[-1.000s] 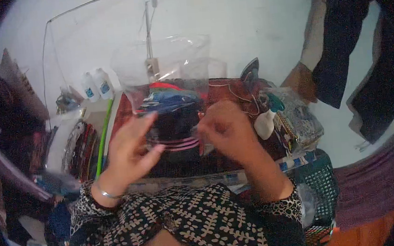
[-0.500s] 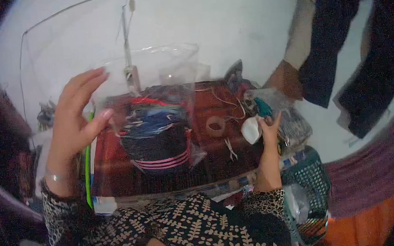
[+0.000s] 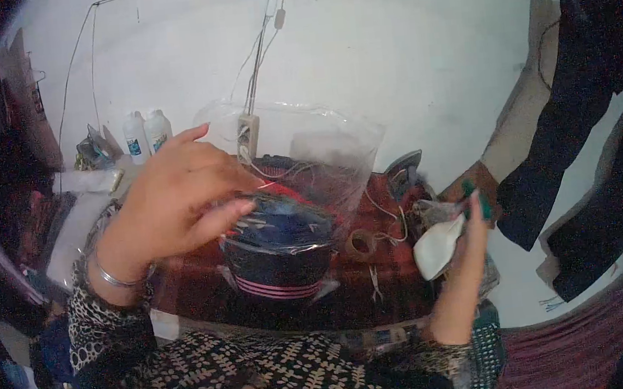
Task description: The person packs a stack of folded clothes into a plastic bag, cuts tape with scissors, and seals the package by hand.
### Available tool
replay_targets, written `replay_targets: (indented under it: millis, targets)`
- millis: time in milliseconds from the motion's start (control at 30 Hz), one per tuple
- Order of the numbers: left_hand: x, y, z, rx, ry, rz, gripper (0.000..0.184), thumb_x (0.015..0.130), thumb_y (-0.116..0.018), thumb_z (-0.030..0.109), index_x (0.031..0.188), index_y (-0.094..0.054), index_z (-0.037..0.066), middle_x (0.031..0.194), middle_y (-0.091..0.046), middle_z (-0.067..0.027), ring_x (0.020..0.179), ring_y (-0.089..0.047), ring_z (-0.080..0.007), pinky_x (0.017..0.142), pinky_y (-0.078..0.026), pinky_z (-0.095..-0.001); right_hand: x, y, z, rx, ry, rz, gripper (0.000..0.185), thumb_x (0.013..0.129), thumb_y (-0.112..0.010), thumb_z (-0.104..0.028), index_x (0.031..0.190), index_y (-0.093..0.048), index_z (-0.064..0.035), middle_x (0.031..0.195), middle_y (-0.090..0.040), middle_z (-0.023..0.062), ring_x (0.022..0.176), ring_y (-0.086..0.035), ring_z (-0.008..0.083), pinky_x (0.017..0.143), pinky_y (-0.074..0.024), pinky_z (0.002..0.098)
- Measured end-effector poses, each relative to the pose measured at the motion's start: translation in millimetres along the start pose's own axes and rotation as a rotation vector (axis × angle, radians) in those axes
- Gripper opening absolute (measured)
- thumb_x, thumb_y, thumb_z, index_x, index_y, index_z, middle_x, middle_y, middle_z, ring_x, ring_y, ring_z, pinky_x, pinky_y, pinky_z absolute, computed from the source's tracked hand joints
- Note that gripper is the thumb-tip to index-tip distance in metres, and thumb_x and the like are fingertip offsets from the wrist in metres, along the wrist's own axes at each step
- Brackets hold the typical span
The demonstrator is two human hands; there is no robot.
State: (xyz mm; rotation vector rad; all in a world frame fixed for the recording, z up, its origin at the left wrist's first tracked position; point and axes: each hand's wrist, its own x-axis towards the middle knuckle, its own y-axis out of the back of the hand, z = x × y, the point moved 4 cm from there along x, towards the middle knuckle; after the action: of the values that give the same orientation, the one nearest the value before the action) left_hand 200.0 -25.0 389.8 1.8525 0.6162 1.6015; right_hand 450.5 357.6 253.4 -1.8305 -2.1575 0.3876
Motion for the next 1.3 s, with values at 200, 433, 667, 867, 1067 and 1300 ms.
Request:
replay_targets:
  millis: [200,433,667,867,1067,1300]
  targets:
    - [-1.9,-5.8,9.0,-0.04,-0.019,0.045,0.018,0.075,-0.07,0.019,0.092,-0.066,0.016,0.084,-0.064,-0.0005,0.086,-0.061,-0.0189,0.1,-0.036,-0.0464,-62.9,-135.1,-156.6,-0.351,0.434,-0.381,0.032,0.081,-0.068,-0.035,0.089,-0.063,-0.0042,0.073,-0.062,0.0072,0.055,-0.055,0.0125,0.05,-0.0434,0.0251]
    - [10.9,-23.1,24.1,-0.127,-0.153,0.127,0.02,0.073,-0.07,0.02,0.093,-0.067,0.021,0.081,-0.062,0.0029,0.077,-0.061,-0.017,0.1,-0.036,-0.0445,-107.0,-265.1,-143.6,-0.925,0.403,-1.262,0.04,0.077,-0.071,-0.03,0.104,-0.063,-0.0018,0.074,-0.062,0.0059,0.056,-0.054,0.0122,0.046,-0.0449,0.0268]
    - [16.0,-22.7,25.3,-0.122,-0.147,0.145,0.019,0.074,-0.069,0.021,0.093,-0.065,0.021,0.082,-0.061,0.0038,0.078,-0.061,-0.0169,0.097,-0.038,-0.0463,-126.0,-302.3,-97.4,-1.323,0.246,-1.383,0.049,0.075,-0.068,-0.021,0.119,-0.057,-0.0058,0.08,-0.064,0.0041,0.062,-0.056,0.0113,0.049,-0.0476,0.0279]
    - [18.8,-20.7,13.4,-0.059,-0.042,0.081,0.02,0.075,-0.068,0.021,0.095,-0.065,0.019,0.081,-0.063,0.0009,0.081,-0.062,-0.0197,0.096,-0.039,-0.0467,-85.3,-271.2,-110.9,-1.19,0.336,-1.28,0.06,0.072,-0.073,-0.027,0.123,-0.052,-0.0018,0.085,-0.064,0.0079,0.063,-0.058,0.0137,0.043,-0.0474,0.0264]
    - [16.7,-16.9,-6.6,0.044,-0.006,0.111,0.016,0.075,-0.066,0.016,0.09,-0.067,0.012,0.082,-0.063,-0.0038,0.079,-0.061,-0.0235,0.079,-0.046,-0.0412,-43.1,-149.0,-143.1,-0.498,0.434,-0.801,0.067,0.077,-0.067,-0.028,0.136,-0.043,-0.0045,0.088,-0.063,0.0099,0.062,-0.058,0.0133,0.043,-0.0457,0.0238]
    - [22.0,-37.3,-36.8,0.11,0.019,0.08,0.016,0.073,-0.067,0.017,0.087,-0.066,0.01,0.079,-0.062,-0.0059,0.075,-0.06,-0.0271,0.067,-0.046,-0.0397,35.6,16.0,7.1,-0.386,0.316,-0.18,0.058,0.085,-0.063,-0.034,0.133,-0.045,-0.0076,0.104,-0.06,0.01,0.078,-0.055,0.0162,0.062,-0.0458,0.0299]
